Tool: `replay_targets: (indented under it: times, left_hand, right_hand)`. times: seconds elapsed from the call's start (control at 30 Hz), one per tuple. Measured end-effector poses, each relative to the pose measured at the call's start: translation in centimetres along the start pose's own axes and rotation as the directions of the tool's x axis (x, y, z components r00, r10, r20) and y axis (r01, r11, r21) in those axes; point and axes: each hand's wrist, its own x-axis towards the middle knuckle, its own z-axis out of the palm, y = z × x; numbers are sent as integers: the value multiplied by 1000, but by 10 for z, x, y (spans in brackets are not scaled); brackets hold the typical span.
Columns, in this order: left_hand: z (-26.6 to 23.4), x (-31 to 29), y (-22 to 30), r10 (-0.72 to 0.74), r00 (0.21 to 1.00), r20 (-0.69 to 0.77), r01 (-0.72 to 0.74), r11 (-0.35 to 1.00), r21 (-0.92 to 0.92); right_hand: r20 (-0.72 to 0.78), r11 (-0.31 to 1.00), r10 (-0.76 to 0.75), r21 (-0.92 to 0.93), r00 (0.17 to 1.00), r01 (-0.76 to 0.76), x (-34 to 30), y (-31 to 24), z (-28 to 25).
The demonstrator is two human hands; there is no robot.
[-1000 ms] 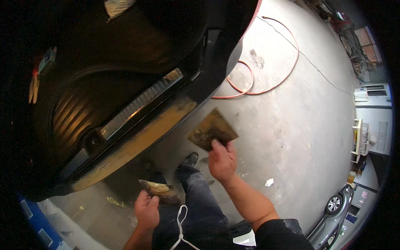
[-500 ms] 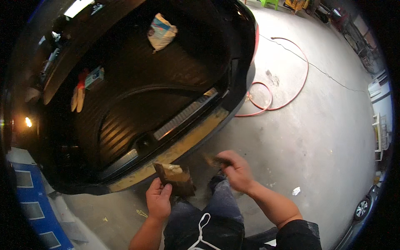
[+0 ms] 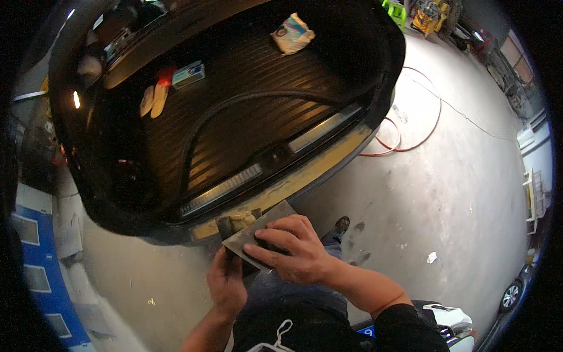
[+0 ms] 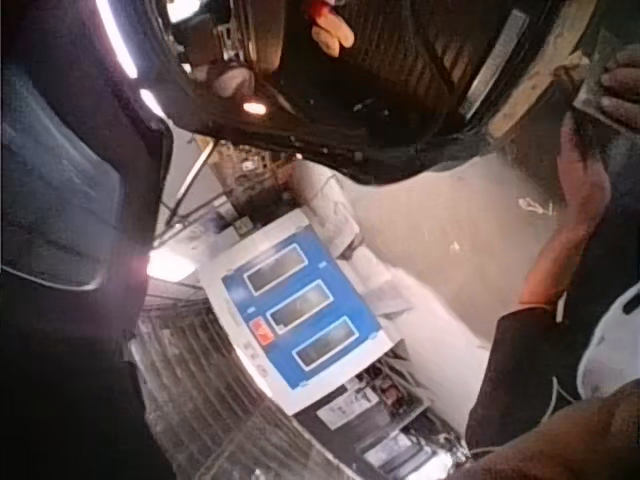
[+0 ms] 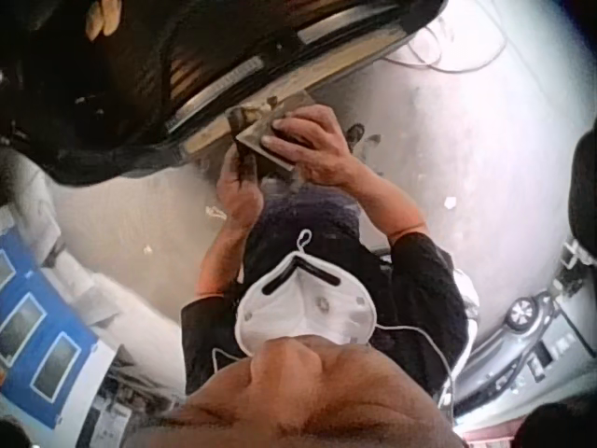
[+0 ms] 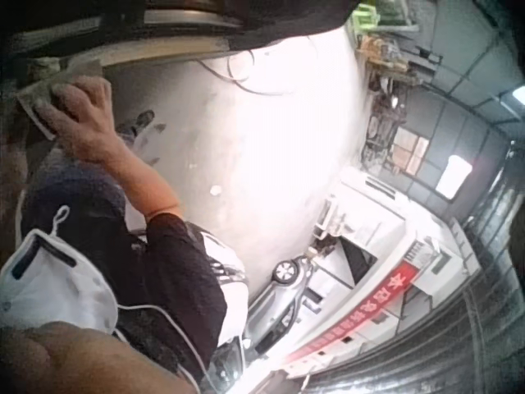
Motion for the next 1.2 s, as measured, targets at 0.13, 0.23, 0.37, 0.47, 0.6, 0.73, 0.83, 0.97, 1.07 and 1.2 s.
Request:
replay_targets:
  times: [0.13,0.23,0.37,0.47,0.6,0.73,0.83,0.97,1.07,1.2]
  left_hand:
    - [-57,-19,15,-15,999,-34,20,987,158]
    - [-89,-31,9,-30,995,-98,55,963,263]
    - [-137,-68,-30,62,950,-307,82,897,434]
    - [-160,-72,-40,-186,908,-376,256,955,147]
    - [-177,-85,-84,-503,846,-178,390,810,-438]
    - [-198,-79,-95,-522,825,-219,259,692,-674]
    - [-231,-89,-128,-524,816,-245,256,707,-659]
    - [-278,-113,-180,-637,718,-281,341,674,-656]
    - [-314,-117,-207,-647,721,-249,358,656,-665]
    - [-351,-122,-237,-664,713,-224,398,647,-650]
  right_hand:
    - [89,999,34,9,995,-35,10,-44,51]
    - [185,998,46,39,982,-54,19,-60,74]
    - [177,972,73,210,982,-110,19,-44,108]
    - [438,560,448,542,779,-627,9,-27,133]
    - [870,95,243,420,430,-903,2,-11,201]
    - [752,102,613,226,240,-969,-29,2,283]
    - [562,-40,788,455,252,-890,-62,36,348]
    - [501,677,619,51,605,-735,-43,28,399]
    - [543,950,310,-218,780,-225,-45,20,443]
    - [584,926,309,-366,751,-96,-55,8,486]
